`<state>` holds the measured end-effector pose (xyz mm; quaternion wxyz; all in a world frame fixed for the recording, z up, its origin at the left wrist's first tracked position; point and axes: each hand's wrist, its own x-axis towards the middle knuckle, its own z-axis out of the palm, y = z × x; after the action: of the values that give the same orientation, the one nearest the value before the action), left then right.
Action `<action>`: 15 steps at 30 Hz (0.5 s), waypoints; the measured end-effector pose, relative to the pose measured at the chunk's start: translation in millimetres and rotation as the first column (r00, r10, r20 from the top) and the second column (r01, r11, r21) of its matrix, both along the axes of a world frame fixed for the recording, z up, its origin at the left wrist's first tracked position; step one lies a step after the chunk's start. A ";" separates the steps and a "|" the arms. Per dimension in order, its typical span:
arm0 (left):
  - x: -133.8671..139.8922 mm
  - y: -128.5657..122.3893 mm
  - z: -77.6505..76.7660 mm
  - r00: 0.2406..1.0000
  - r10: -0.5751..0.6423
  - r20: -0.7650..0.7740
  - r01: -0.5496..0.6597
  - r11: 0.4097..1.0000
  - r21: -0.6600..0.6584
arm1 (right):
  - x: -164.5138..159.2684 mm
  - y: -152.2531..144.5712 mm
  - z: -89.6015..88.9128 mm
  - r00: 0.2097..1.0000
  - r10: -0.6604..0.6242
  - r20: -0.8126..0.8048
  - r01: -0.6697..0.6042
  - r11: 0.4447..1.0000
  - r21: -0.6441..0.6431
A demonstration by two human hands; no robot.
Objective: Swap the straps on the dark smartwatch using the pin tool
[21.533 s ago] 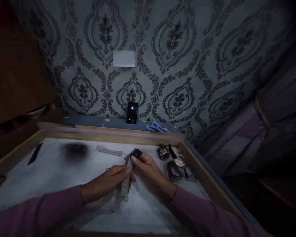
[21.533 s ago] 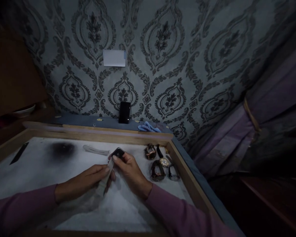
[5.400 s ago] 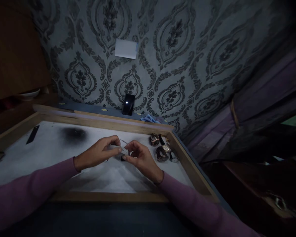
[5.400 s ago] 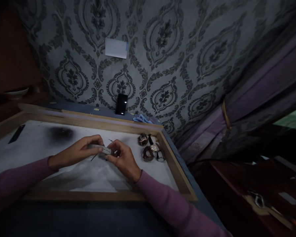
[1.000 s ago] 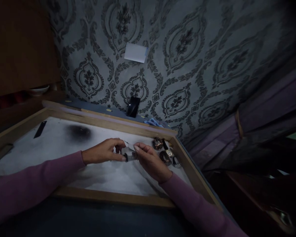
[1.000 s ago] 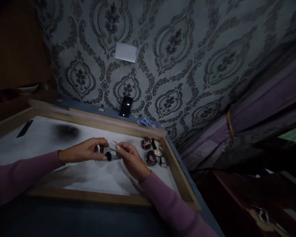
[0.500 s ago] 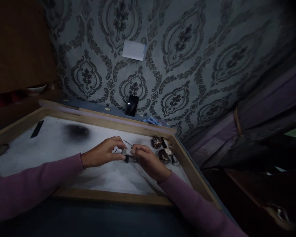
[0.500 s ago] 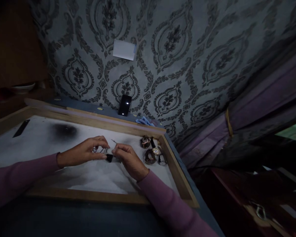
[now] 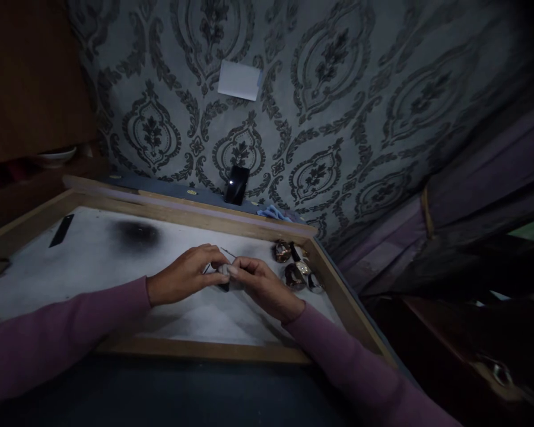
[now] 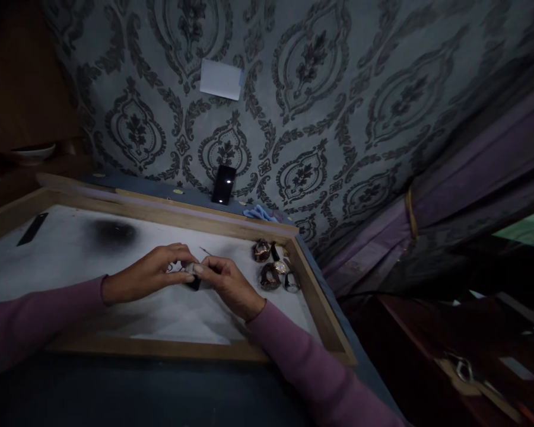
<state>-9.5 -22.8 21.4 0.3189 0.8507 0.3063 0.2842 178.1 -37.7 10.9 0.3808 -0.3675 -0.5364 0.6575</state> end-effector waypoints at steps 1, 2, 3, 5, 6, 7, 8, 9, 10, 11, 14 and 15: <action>0.3 0.2 1.8 0.999 0.032 0.031 -0.030 0.998 -0.054 | -0.3 0.4 -0.7 0.999 -0.018 -0.027 0.018 1.000 0.005; 0.4 0.6 3.2 0.996 0.064 0.066 -0.056 0.992 -0.114 | -0.5 0.8 -1.5 0.998 -0.038 -0.057 0.038 0.999 0.003; 0.4 1.1 3.8 0.990 0.095 0.102 -0.076 0.982 -0.175 | -0.5 1.3 -2.3 0.994 -0.058 -0.089 0.058 0.998 -0.006; 0.1 2.3 3.6 0.976 0.144 0.165 -0.095 0.957 -0.273 | 0.3 2.4 -3.8 0.984 -0.098 -0.146 0.096 0.995 -0.026; -0.2 3.1 2.9 0.970 0.160 0.185 -0.098 0.947 -0.306 | 1.0 3.0 -4.5 0.980 -0.112 -0.163 0.108 0.994 -0.029; -0.4 3.7 2.2 0.966 0.168 0.196 -0.097 0.940 -0.328 | 1.8 3.6 -5.2 0.979 -0.118 -0.168 0.116 0.993 -0.022; -0.5 4.1 1.4 0.965 0.165 0.204 -0.088 0.936 -0.342 | 2.6 4.1 -5.8 0.979 -0.123 -0.160 0.123 0.992 -0.005; -0.4 4.3 0.9 0.966 0.158 0.207 -0.078 0.933 -0.350 | 3.3 4.4 -6.3 0.982 -0.124 -0.139 0.128 0.992 0.020; -0.1 4.0 0.6 0.967 0.151 0.205 -0.070 0.932 -0.356 | 3.9 4.4 -6.8 0.986 -0.128 -0.110 0.134 0.989 0.055; 0.5 3.4 0.7 0.969 0.145 0.199 -0.066 0.932 -0.356 | 4.1 4.2 -7.1 0.988 -0.135 -0.079 0.142 0.985 0.093; 3.2 0.1 2.0 0.979 0.120 0.166 -0.057 0.939 -0.340 | 3.4 3.1 -7.6 0.988 -0.155 0.000 0.153 0.971 0.184; 4.0 -1.1 2.4 0.982 0.105 0.155 -0.047 0.941 -0.336 | 2.8 2.7 -7.5 0.988 -0.153 0.019 0.146 0.970 0.195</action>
<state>-5.5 -23.9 23.8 0.4708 0.7451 0.3540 0.3128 180.9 -35.0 3.4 0.4539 -0.3793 -0.5747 0.5655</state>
